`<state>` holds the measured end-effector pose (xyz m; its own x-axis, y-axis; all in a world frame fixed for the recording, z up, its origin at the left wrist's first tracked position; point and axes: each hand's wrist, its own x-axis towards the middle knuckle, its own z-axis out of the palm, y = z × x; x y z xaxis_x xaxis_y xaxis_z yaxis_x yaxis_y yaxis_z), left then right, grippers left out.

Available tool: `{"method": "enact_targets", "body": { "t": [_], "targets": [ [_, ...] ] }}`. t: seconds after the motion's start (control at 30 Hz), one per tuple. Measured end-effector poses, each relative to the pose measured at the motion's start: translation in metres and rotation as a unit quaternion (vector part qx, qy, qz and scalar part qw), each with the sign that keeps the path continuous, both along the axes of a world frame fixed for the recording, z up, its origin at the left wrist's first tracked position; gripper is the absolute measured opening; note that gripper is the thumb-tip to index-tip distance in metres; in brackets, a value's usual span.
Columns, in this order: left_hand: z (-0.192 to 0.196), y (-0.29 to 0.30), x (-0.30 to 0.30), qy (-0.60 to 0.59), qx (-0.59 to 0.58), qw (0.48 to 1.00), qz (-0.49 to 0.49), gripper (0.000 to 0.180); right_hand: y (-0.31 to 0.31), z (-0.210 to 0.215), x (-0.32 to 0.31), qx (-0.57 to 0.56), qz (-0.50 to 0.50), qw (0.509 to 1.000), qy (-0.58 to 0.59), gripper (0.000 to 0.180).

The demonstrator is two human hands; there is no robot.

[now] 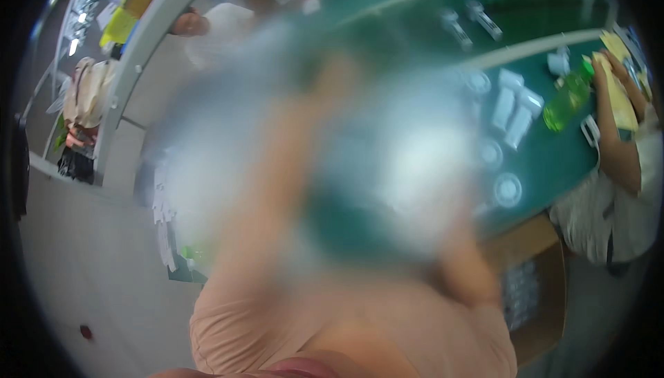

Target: The person repeatedly wipes small cylindrical electronic devices with a white cloth on a green workbench. They pick up each device, wipe it thoroughly, and place it back on the table. The person also handles bubble wrap and a green plastic bottle during the process.

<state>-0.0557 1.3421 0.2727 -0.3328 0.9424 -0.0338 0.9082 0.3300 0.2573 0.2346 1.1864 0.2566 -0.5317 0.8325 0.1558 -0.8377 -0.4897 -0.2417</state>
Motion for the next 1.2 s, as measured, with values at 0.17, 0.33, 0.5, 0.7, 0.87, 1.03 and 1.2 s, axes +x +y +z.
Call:
{"method": "enact_targets", "body": {
  "t": [0.17,0.33,0.5,0.7,0.87,1.03,1.2],
  "targets": [
    [-0.033,0.034,-0.024,0.025,0.087,0.996,-0.002,0.026,0.002,0.001,-0.004,-0.020,0.010,1.000,0.009,0.071],
    [0.031,-0.012,0.000,-0.209,0.231,0.950,0.011,0.030,0.012,0.004,0.004,0.092,-0.111,0.989,0.040,0.074],
    [0.070,-0.190,0.068,-0.294,0.249,0.898,-0.212,0.045,0.022,0.054,0.007,0.373,-0.407,0.672,-0.494,0.072],
    [0.070,-0.289,0.083,-0.369,0.097,0.873,-0.303,0.052,-0.006,0.036,-0.005,0.388,-0.316,0.699,-0.511,0.057],
    [0.009,-0.320,0.065,-0.469,0.141,0.829,-0.269,0.054,-0.015,0.006,-0.023,0.133,-0.007,0.893,-0.429,0.056],
    [-0.008,-0.344,0.086,-0.473,0.282,0.818,-0.167,0.053,-0.071,0.000,-0.063,0.091,0.003,0.961,-0.261,0.064],
    [0.014,-0.349,0.080,-0.355,0.320,0.859,-0.182,0.044,-0.084,0.002,-0.083,0.181,-0.030,0.961,-0.207,0.072]
  ]
}}
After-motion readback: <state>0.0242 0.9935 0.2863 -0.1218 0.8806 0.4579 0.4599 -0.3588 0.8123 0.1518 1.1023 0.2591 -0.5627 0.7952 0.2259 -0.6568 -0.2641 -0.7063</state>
